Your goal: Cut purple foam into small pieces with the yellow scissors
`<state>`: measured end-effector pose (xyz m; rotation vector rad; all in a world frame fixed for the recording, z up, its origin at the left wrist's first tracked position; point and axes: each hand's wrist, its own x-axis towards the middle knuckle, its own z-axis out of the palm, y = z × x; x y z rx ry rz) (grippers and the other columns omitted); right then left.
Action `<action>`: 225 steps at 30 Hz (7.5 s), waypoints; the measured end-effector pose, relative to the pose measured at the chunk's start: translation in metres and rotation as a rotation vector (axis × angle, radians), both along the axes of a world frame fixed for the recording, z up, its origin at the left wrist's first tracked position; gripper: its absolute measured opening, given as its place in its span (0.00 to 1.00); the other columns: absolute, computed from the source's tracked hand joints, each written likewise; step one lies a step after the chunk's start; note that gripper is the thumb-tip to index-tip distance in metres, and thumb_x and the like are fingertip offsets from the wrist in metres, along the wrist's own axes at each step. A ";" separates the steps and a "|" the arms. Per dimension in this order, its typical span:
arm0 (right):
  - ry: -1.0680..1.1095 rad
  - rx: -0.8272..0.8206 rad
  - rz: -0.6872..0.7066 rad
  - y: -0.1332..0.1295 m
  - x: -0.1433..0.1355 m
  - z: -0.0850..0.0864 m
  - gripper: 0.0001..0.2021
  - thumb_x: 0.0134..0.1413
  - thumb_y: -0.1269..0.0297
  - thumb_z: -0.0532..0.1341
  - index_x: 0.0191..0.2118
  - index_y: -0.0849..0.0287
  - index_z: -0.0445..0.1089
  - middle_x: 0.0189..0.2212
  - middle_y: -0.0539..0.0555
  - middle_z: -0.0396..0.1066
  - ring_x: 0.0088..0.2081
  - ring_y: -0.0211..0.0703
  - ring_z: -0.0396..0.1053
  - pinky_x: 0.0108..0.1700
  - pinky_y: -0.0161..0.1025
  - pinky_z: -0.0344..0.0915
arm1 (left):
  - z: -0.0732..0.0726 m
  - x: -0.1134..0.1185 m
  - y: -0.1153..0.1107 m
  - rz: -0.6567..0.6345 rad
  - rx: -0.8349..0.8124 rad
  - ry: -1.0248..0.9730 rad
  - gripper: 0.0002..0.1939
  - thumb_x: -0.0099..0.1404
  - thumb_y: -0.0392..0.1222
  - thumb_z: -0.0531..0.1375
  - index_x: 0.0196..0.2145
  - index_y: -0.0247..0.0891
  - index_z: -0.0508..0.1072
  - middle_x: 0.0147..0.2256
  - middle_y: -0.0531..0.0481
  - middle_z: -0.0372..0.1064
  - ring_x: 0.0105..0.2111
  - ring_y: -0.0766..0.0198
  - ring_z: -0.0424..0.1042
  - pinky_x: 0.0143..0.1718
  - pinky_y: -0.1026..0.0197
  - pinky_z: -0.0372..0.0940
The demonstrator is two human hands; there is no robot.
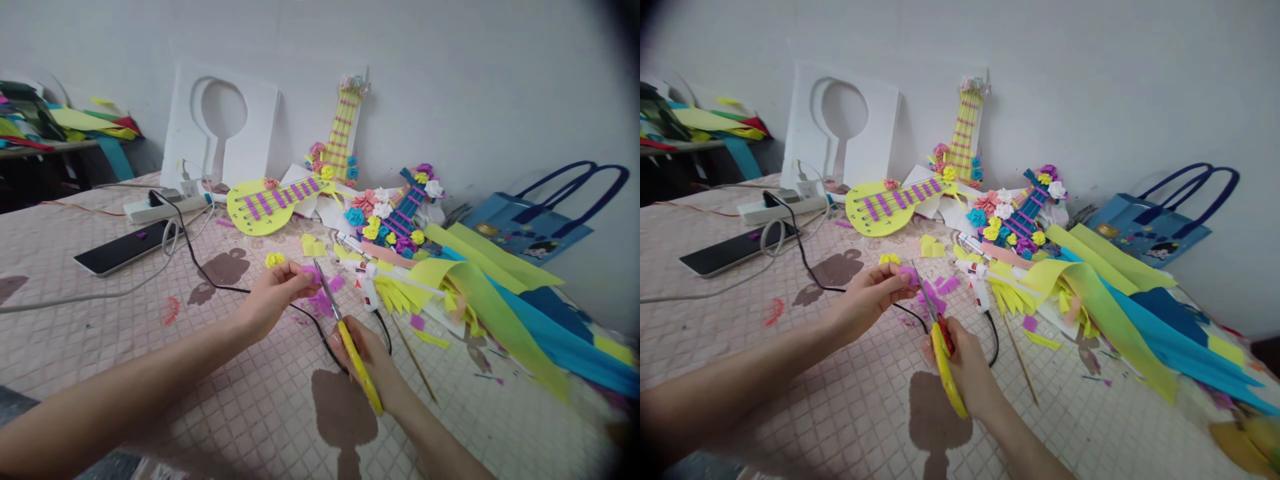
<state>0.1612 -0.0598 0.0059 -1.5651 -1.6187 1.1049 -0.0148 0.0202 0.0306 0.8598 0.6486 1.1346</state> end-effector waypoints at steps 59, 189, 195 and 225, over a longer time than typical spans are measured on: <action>0.494 -0.250 -0.203 0.005 0.002 -0.001 0.34 0.31 0.28 0.63 0.30 0.57 0.60 0.12 0.39 0.53 0.12 0.28 0.49 0.13 0.28 0.52 | -0.037 0.004 0.046 -0.005 1.105 1.512 0.12 0.69 0.36 0.52 0.43 0.34 0.75 0.42 0.39 0.71 0.44 0.52 0.67 0.46 0.50 0.61; 0.454 0.211 -0.350 0.003 -0.003 0.014 0.16 0.38 0.60 0.72 0.30 0.54 0.64 0.25 0.46 0.64 0.26 0.39 0.60 0.29 0.36 0.60 | -0.020 0.008 -0.023 -0.155 0.954 0.758 0.11 0.63 0.27 0.57 0.43 0.37 0.70 0.39 0.47 0.73 0.38 0.64 0.73 0.39 0.62 0.68; 0.460 0.181 -0.314 0.002 0.000 0.009 0.16 0.39 0.59 0.72 0.31 0.54 0.64 0.24 0.45 0.62 0.25 0.37 0.58 0.28 0.35 0.57 | -0.020 0.007 -0.018 -0.101 0.856 0.706 0.03 0.63 0.32 0.60 0.33 0.36 0.74 0.33 0.48 0.75 0.34 0.64 0.73 0.37 0.62 0.68; 0.404 0.160 -0.215 0.002 -0.002 0.008 0.12 0.42 0.64 0.68 0.32 0.55 0.63 0.24 0.45 0.61 0.25 0.37 0.59 0.28 0.34 0.59 | -0.019 0.010 -0.014 -0.353 0.102 0.292 0.20 0.52 0.40 0.72 0.38 0.33 0.68 0.27 0.54 0.70 0.28 0.69 0.69 0.34 0.64 0.63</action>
